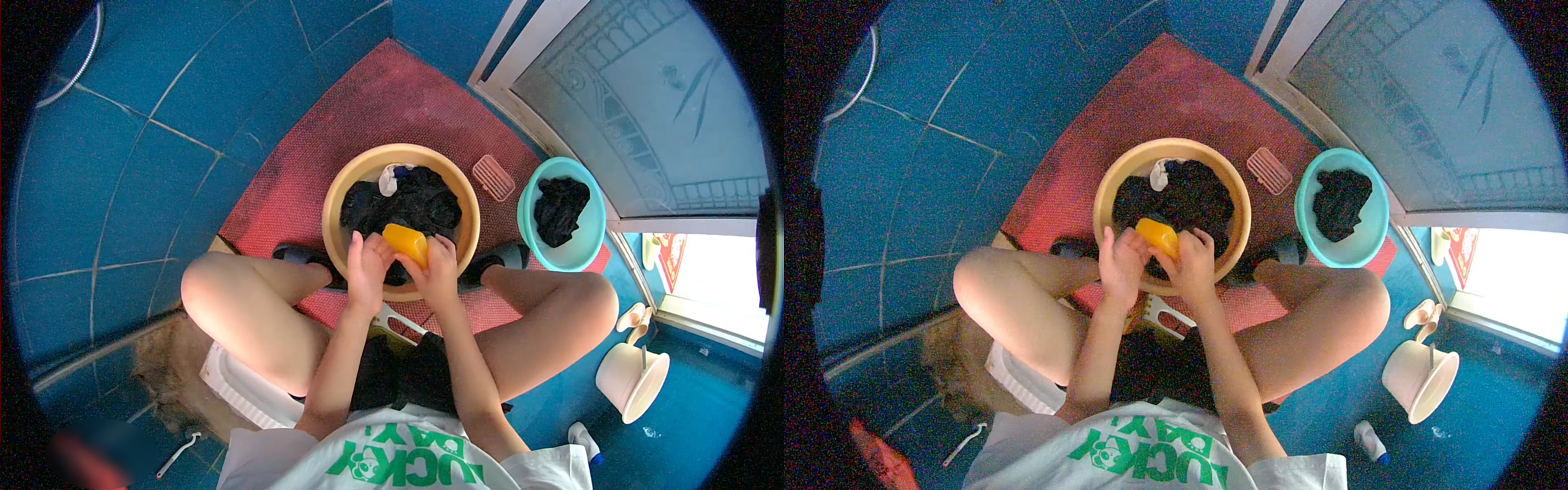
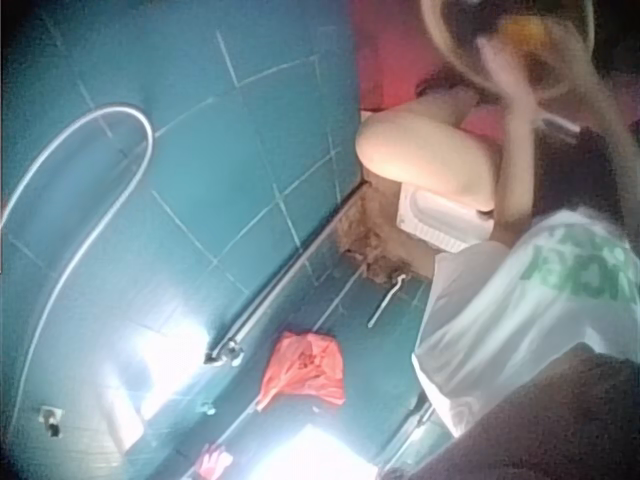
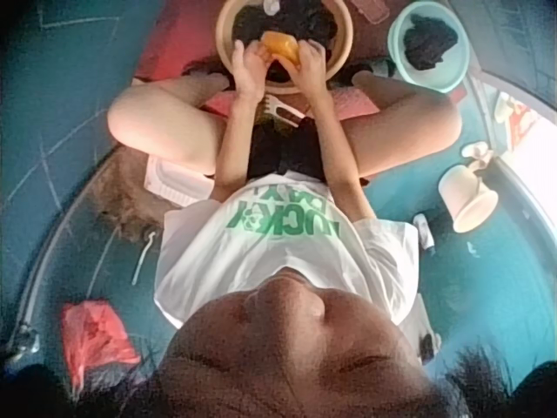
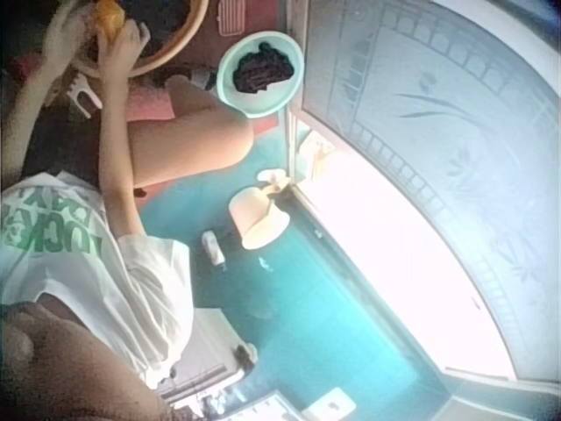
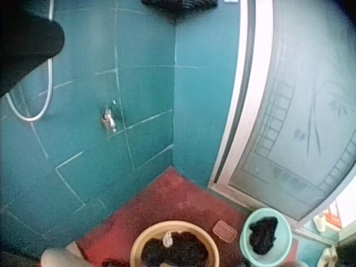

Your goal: Hand washing dark clothes in a basin on the floor.

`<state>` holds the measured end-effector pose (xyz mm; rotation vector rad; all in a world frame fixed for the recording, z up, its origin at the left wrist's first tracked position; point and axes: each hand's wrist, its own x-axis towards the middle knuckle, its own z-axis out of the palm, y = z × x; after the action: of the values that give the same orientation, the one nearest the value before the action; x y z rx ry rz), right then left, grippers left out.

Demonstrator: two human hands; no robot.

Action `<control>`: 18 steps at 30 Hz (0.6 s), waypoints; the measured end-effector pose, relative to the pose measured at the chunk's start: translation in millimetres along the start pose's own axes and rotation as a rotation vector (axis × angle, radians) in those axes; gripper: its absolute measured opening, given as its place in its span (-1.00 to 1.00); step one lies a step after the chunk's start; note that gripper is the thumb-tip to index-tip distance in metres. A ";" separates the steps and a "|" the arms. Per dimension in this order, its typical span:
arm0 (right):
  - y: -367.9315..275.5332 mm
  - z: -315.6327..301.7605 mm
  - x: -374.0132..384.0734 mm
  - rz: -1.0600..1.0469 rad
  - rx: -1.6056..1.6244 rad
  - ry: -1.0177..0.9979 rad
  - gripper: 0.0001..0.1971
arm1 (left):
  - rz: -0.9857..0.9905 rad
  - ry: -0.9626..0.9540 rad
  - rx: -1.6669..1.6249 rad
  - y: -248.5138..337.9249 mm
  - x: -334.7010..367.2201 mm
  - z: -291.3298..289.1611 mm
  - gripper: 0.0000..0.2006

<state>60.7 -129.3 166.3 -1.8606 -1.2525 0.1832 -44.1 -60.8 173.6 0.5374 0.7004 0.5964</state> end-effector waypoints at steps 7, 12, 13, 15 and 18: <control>2.7 -11.3 4.9 0.010 0.008 0.104 -0.67 | 0.035 0.103 -0.052 3.4 2.2 -0.5 -0.53; -8.5 -7.8 3.6 0.001 -0.020 0.010 -0.70 | 0.078 0.158 0.290 -19.8 -2.8 0.7 -0.51; -12.8 -7.4 6.6 0.001 -0.016 0.009 -0.70 | 0.087 0.155 0.329 -27.0 -5.7 -0.8 -0.55; -14.5 -9.3 11.5 -0.060 -0.090 -0.022 -0.71 | 0.033 0.159 0.270 -29.1 -6.8 7.9 -0.47; -12.9 -11.0 8.2 0.033 -0.066 -0.004 -0.69 | 0.005 0.160 0.120 -16.7 -8.0 14.8 -0.40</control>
<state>61.7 -127.3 185.0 -1.9393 -1.2443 0.1654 -33.0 -81.6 176.0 0.6071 0.8906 0.6090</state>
